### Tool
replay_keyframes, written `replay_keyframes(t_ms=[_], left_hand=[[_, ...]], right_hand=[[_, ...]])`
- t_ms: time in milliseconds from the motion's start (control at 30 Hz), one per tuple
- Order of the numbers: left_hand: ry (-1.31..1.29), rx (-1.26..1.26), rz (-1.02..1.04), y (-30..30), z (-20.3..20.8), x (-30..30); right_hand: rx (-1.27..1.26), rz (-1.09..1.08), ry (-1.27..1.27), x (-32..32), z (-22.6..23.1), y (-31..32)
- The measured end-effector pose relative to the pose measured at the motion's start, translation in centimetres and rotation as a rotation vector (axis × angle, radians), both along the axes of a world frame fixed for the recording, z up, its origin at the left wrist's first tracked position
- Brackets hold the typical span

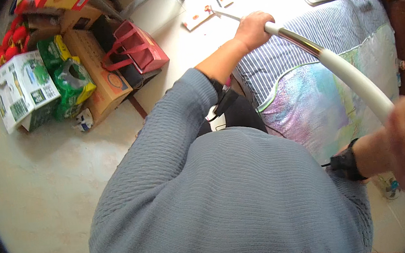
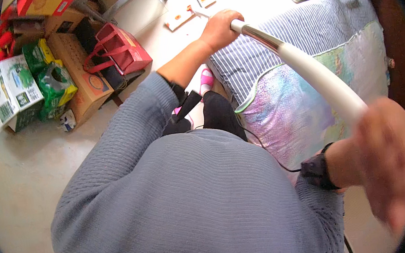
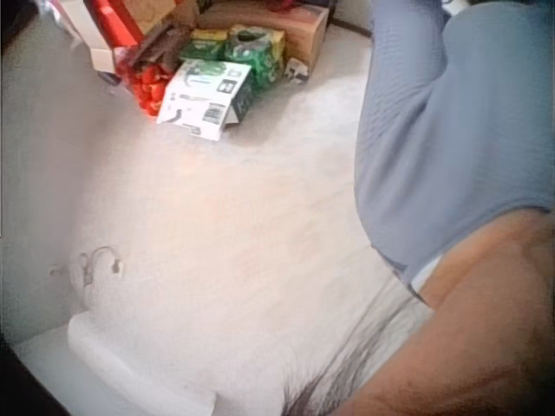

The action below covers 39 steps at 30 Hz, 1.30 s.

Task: The person mops the floor in a bedroom using a mop, moving around a desk, chair, and bed. They briefly pick up a red bag to clear the path, then continue mopping and exit the room into a hallway.

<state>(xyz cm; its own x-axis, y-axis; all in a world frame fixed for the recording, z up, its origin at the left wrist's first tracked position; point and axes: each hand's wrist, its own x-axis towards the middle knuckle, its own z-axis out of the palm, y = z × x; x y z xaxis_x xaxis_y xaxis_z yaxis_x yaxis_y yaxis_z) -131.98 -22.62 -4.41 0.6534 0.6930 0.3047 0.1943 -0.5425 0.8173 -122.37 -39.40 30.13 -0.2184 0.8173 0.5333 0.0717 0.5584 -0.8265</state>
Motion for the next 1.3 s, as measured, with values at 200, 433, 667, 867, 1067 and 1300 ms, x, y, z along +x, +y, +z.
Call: replay_keyframes(t_ms=[200, 433, 667, 867, 1067, 1300], left_hand=[[0.188, -0.116, -0.09, -2.7, -2.2, -6.9], [0.054, -0.162, -0.054, -12.0, 0.0, -15.1], [0.035, -0.167, -0.039, -17.6, 1.0, -20.5], [0.098, -0.162, -0.056, -24.0, 2.0, -23.5], [0.197, -0.135, -0.033, -33.4, -0.7, -23.8], [0.295, -0.053, 0.015, -42.0, -0.3, -21.6]], right_hand=[[-0.155, -0.284, -0.166, -8.7, -1.2, -4.7], [-0.17, -0.307, -0.138, -15.2, 2.8, -10.0], [-0.239, -0.116, -0.207, -17.9, 5.1, -13.4], [-0.238, -0.064, -0.14, -16.9, 5.4, -18.7], [-0.232, -0.049, 0.022, -12.9, 1.4, -27.5], [-0.189, -0.026, 0.097, -9.0, -1.2, -38.1]])
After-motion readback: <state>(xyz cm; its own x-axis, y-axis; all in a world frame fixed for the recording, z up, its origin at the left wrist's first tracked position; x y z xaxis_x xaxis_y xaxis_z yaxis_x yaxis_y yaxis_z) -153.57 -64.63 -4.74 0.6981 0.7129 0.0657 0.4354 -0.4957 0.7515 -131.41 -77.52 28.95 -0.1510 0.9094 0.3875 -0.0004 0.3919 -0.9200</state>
